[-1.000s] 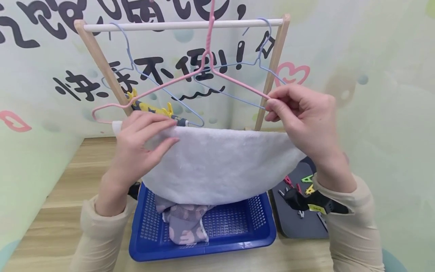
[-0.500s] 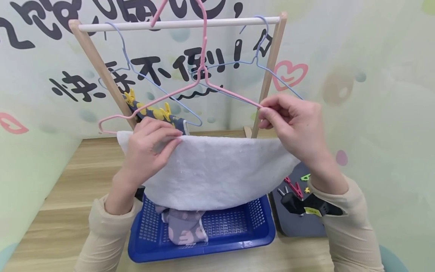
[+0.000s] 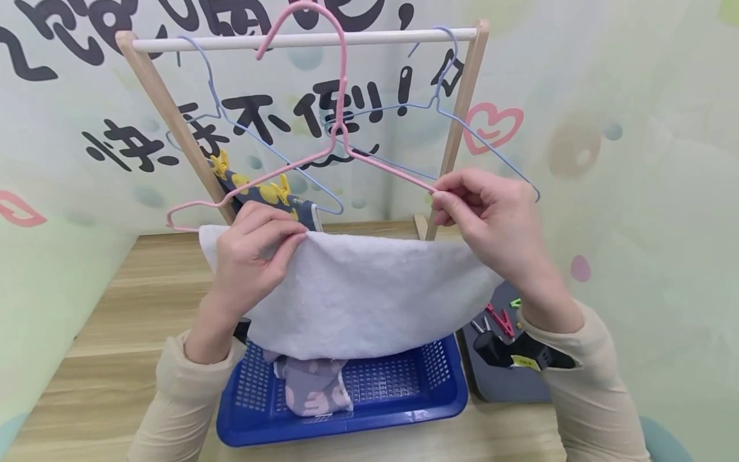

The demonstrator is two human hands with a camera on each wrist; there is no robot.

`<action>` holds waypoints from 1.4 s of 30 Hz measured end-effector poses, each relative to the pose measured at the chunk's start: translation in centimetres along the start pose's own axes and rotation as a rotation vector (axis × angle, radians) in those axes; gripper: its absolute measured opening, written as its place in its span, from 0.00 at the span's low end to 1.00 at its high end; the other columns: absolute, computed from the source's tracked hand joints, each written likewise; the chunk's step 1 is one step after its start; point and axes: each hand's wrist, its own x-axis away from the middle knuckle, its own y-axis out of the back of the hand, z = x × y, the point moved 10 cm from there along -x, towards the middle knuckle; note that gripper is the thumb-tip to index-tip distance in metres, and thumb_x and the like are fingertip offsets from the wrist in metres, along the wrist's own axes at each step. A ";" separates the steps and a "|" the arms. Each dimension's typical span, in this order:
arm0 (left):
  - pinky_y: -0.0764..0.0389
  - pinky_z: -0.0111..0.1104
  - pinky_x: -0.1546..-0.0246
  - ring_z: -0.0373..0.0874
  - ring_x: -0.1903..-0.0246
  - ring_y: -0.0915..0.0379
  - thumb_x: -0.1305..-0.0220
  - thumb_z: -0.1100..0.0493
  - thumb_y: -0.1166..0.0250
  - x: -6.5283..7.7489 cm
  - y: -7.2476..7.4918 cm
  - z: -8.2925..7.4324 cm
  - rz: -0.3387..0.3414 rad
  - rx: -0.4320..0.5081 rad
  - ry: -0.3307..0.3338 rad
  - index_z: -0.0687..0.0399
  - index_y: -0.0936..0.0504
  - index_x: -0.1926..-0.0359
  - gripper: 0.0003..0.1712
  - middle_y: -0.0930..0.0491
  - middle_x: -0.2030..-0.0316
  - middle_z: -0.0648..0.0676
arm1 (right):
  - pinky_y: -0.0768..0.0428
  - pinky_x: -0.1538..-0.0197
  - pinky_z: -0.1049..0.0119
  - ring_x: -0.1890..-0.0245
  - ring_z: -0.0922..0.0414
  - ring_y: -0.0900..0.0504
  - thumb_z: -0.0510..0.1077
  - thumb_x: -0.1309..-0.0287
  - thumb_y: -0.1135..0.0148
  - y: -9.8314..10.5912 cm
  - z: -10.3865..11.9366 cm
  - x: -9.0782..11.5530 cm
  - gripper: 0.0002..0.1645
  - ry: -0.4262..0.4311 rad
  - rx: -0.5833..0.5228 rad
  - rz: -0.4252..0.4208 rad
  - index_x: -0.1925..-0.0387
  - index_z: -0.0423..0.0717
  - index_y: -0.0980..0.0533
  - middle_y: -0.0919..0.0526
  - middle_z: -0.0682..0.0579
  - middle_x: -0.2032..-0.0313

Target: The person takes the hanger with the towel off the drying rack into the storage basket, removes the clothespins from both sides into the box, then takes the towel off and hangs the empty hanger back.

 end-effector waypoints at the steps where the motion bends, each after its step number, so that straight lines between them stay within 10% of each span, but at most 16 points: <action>1: 0.28 0.38 0.60 0.52 0.66 0.30 0.50 0.74 0.32 0.0 0.0 0.0 -0.006 0.008 0.001 0.65 0.17 0.72 0.04 0.21 0.73 0.57 | 0.21 0.72 0.78 0.80 0.67 0.19 0.21 0.52 0.39 -0.2 0.0 0.1 0.05 0.003 0.001 0.004 0.71 0.27 0.22 0.18 0.58 0.78; 17: 0.28 0.32 0.63 0.50 0.67 0.30 0.46 0.69 0.34 -1.7 3.8 -2.5 -0.222 0.260 0.042 0.69 0.19 0.74 0.04 0.21 0.73 0.59 | 0.21 0.72 0.77 0.81 0.68 0.20 0.20 0.54 0.38 -0.2 -2.3 2.3 0.06 -0.067 0.021 -0.020 0.71 0.28 0.20 0.19 0.59 0.79; 32: 0.25 0.32 0.70 0.54 0.72 0.31 0.52 0.74 0.33 -0.3 12.3 1.3 -0.731 0.562 0.183 0.86 0.27 0.77 0.13 0.26 0.76 0.69 | 0.21 0.71 0.77 0.80 0.66 0.19 0.20 0.52 0.39 4.0 -6.4 4.7 0.06 -0.139 -0.074 -0.129 0.68 0.20 0.23 0.17 0.58 0.76; 42: 0.29 0.32 0.74 0.53 0.74 0.33 0.53 0.76 0.36 -0.4 13.8 1.4 -0.845 0.604 0.159 0.87 0.29 0.77 0.12 0.27 0.79 0.68 | 0.25 0.73 0.83 0.82 0.72 0.23 0.22 0.54 0.37 6.4 -6.9 6.4 0.06 -0.097 0.125 -0.278 0.70 0.24 0.20 0.19 0.67 0.75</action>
